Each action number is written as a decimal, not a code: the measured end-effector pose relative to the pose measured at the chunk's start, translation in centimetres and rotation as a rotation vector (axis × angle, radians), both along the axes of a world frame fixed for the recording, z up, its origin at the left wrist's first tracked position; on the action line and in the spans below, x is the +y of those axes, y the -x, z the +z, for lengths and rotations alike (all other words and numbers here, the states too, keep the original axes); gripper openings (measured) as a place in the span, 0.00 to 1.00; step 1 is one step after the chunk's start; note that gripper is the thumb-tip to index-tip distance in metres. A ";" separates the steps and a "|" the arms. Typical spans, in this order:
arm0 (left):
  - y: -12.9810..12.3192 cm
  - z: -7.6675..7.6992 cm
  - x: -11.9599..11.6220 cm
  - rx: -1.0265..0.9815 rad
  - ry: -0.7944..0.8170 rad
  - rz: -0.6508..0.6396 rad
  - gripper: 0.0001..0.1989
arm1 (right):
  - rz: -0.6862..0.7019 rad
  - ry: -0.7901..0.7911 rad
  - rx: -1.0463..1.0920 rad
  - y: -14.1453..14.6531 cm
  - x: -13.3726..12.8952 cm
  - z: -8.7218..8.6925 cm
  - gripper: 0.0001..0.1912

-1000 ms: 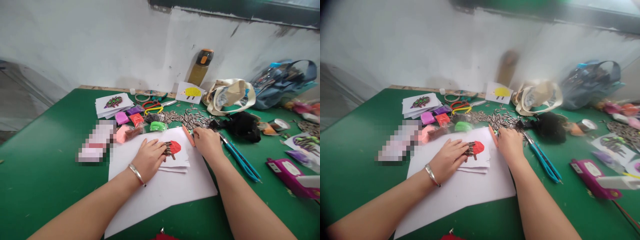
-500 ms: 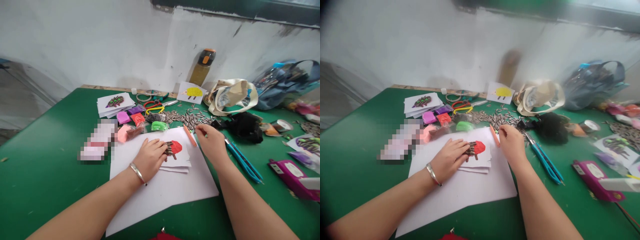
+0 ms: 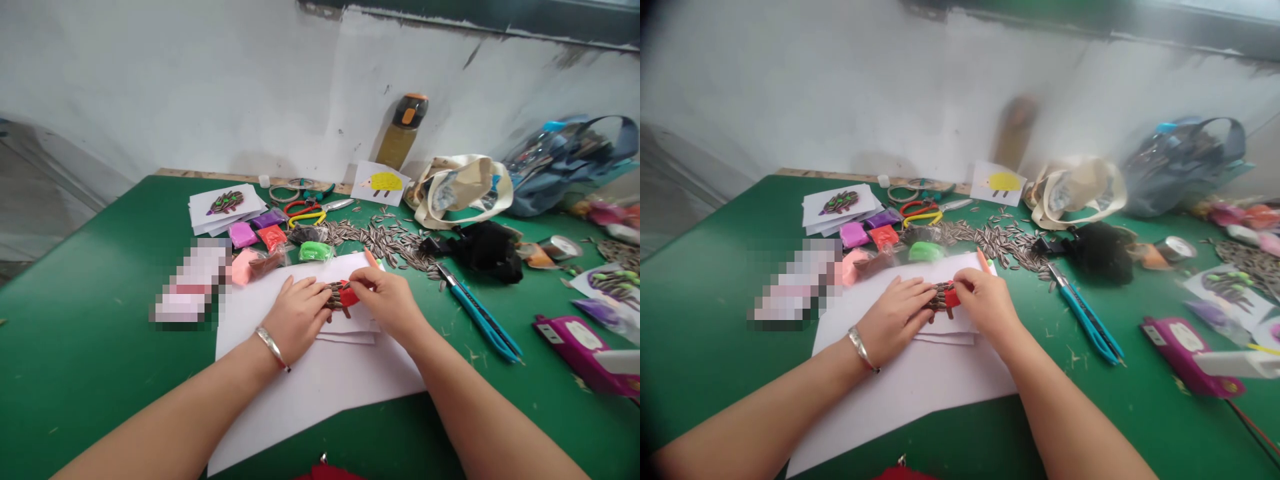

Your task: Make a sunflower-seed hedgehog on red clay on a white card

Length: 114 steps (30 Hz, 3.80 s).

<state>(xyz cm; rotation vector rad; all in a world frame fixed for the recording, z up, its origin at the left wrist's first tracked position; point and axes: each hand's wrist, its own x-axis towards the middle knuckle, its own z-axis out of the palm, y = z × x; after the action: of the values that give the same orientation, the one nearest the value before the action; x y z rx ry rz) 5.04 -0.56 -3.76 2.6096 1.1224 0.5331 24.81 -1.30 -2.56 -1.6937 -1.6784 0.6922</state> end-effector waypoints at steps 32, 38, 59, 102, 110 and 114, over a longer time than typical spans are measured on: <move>-0.2 0.1 0.0 0.035 0.031 0.024 0.14 | 0.128 -0.050 -0.145 0.9 0.3 -0.4 0.09; -0.2 0.0 -0.1 0.035 0.031 0.023 0.14 | 0.191 -0.115 -0.192 0.7 0.4 -0.2 0.09; -0.2 0.1 0.0 0.031 -0.016 0.002 0.14 | 0.211 -0.129 -0.274 0.5 0.4 -0.3 0.08; -0.3 -0.2 0.1 0.028 -0.008 0.023 0.13 | 0.232 -0.185 -0.374 1.0 0.6 -1.2 0.11; -0.2 -0.2 0.0 0.030 -0.008 0.016 0.13 | 0.159 -0.326 -0.391 0.1 0.0 -0.3 0.13; -0.3 -0.2 0.0 0.035 0.004 0.020 0.13 | 0.235 -0.300 -0.462 0.4 -0.1 -0.1 0.16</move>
<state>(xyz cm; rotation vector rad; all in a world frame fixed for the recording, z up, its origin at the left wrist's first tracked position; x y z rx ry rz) 5.30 -0.52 -3.93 2.6169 1.1597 0.4905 24.42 -1.43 -2.68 -1.5287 -2.1985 0.1320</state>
